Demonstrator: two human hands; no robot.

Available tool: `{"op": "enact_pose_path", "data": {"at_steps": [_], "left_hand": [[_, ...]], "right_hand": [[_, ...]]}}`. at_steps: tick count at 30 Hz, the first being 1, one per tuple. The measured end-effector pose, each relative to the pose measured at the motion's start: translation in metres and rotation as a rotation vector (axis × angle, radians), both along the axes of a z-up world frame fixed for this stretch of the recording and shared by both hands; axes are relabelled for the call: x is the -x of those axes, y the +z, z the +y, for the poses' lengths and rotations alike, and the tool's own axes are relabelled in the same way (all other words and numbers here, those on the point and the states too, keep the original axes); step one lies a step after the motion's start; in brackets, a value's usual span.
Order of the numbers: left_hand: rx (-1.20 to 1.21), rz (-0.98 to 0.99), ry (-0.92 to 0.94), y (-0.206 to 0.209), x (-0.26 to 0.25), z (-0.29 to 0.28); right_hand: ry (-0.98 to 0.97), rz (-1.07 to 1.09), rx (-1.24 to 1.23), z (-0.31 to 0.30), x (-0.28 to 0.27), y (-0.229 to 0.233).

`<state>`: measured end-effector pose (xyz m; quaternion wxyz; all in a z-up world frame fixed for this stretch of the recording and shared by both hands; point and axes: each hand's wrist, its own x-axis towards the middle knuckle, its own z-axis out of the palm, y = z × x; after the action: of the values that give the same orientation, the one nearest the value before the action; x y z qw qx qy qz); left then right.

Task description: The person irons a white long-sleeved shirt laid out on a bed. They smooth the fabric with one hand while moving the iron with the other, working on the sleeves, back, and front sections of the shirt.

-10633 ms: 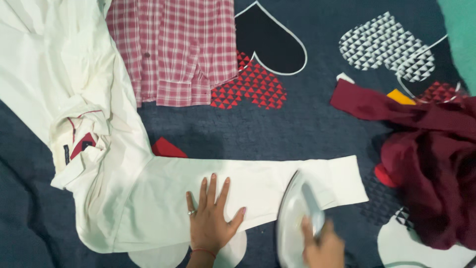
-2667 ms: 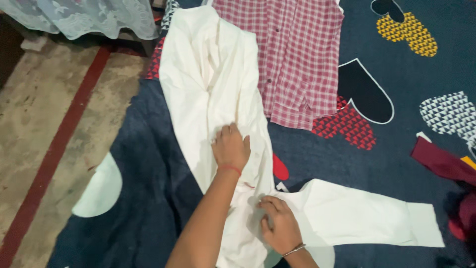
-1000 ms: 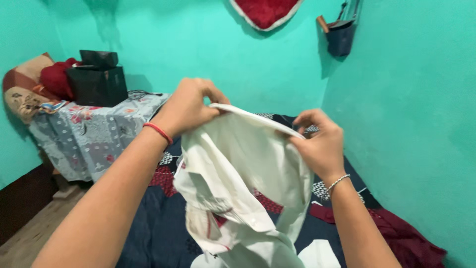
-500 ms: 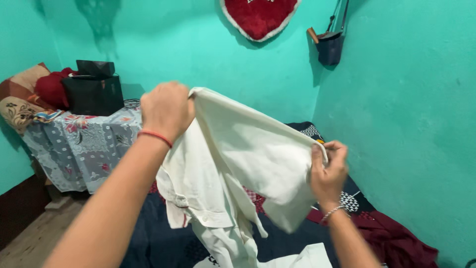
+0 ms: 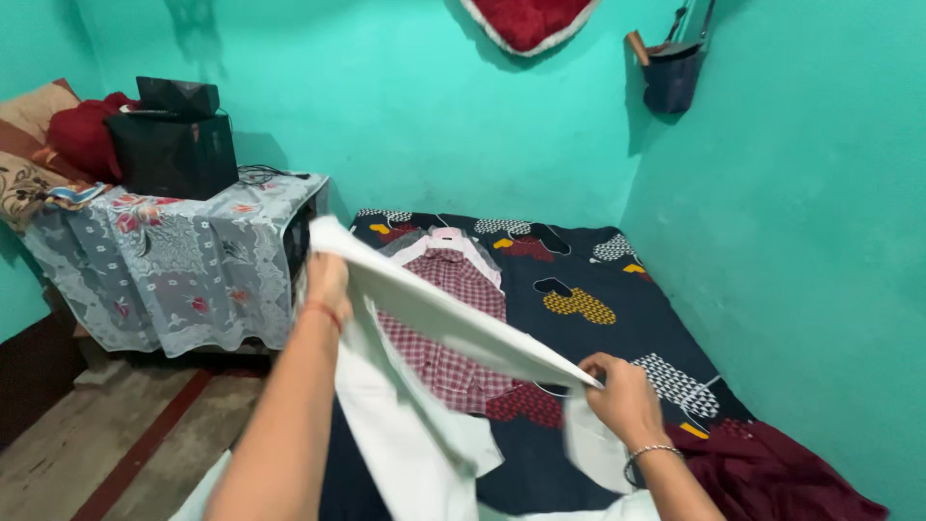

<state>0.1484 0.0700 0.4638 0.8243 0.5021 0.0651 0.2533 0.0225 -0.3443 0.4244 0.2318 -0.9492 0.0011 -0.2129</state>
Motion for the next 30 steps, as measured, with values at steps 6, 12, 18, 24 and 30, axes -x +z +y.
{"op": "enact_pose_path", "data": {"at_steps": [6, 12, 18, 24, 30], "left_hand": [[-1.017, -0.827, 0.526, 0.145, -0.013, 0.037], [-1.139, -0.65, 0.506, 0.075, -0.016, 0.075], [-0.391, -0.09, -0.043, -0.216, -0.034, 0.076], [-0.25, 0.507, -0.1, -0.474, 0.089, 0.024], [0.142, 0.709, 0.229, -0.507, 0.097, -0.036]], "right_hand": [[0.004, -0.253, -0.217, 0.059, -0.085, 0.011], [-0.223, -0.397, -0.584, 0.024, -0.154, -0.011], [-0.181, -0.443, 0.198, -0.063, -0.157, -0.162], [-0.173, 0.516, 0.229, -0.127, -0.071, -0.371], [-0.25, 0.679, 0.348, -0.141, -0.017, -0.46]]}}
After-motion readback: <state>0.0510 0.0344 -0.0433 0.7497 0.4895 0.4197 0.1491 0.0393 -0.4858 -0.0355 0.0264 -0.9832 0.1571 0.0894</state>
